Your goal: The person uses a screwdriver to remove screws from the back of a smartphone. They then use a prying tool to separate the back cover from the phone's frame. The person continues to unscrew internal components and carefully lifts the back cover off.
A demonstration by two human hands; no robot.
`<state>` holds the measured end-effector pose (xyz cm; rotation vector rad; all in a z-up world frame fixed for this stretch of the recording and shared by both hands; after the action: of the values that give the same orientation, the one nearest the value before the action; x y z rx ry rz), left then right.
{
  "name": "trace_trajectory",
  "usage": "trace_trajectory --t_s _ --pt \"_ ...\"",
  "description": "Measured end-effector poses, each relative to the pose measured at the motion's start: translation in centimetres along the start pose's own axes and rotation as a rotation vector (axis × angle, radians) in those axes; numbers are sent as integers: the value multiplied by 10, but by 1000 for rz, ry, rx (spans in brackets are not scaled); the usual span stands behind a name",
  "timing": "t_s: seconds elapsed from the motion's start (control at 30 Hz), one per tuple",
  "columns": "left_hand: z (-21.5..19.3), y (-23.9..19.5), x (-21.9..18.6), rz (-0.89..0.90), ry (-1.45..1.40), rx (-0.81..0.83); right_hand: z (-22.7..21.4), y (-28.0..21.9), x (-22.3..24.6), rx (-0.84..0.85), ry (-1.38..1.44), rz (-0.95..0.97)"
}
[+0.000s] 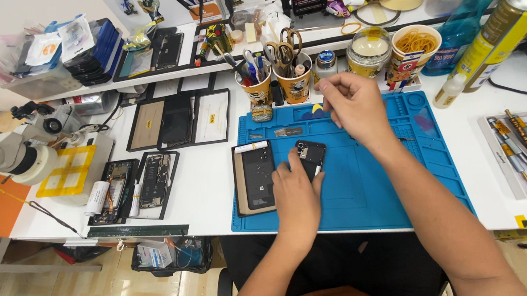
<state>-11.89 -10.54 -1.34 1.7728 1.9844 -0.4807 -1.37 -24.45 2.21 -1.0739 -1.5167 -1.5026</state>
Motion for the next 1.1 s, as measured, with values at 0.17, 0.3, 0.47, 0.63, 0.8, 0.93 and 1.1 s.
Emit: trace_trajectory --t_s 0.17,0.3,0.47,0.63,0.8,0.93,1.1 --pt "18 12 3 -56 72 30 0 4 -11 -7 26 27" --pt "5 24 0 -106 41 90 1 3 -8 10 44 9" --pt "10 33 14 -75 -155 249 1 3 -5 35 78 -15" --pt "6 44 26 -14 -340 435 2 5 -10 46 121 -17" --pt "24 57 51 -66 -939 643 -1 5 3 -9 174 -50" --pt "9 75 47 -243 -1367 675 -19 6 19 -118 141 -70" --pt "-19 102 22 -194 -1726 722 -30 11 18 -275 208 -134"
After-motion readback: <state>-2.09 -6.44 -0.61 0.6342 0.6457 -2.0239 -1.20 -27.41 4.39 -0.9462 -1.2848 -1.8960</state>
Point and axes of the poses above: each hand's wrist, its own y-axis towards the middle knuckle, its own z-axis out of the palm, x = y × z, the point moved 3 cm from there along y, towards the middle knuckle, and after that the axes turned 5 degrees about -z, right-handed, at the moved point
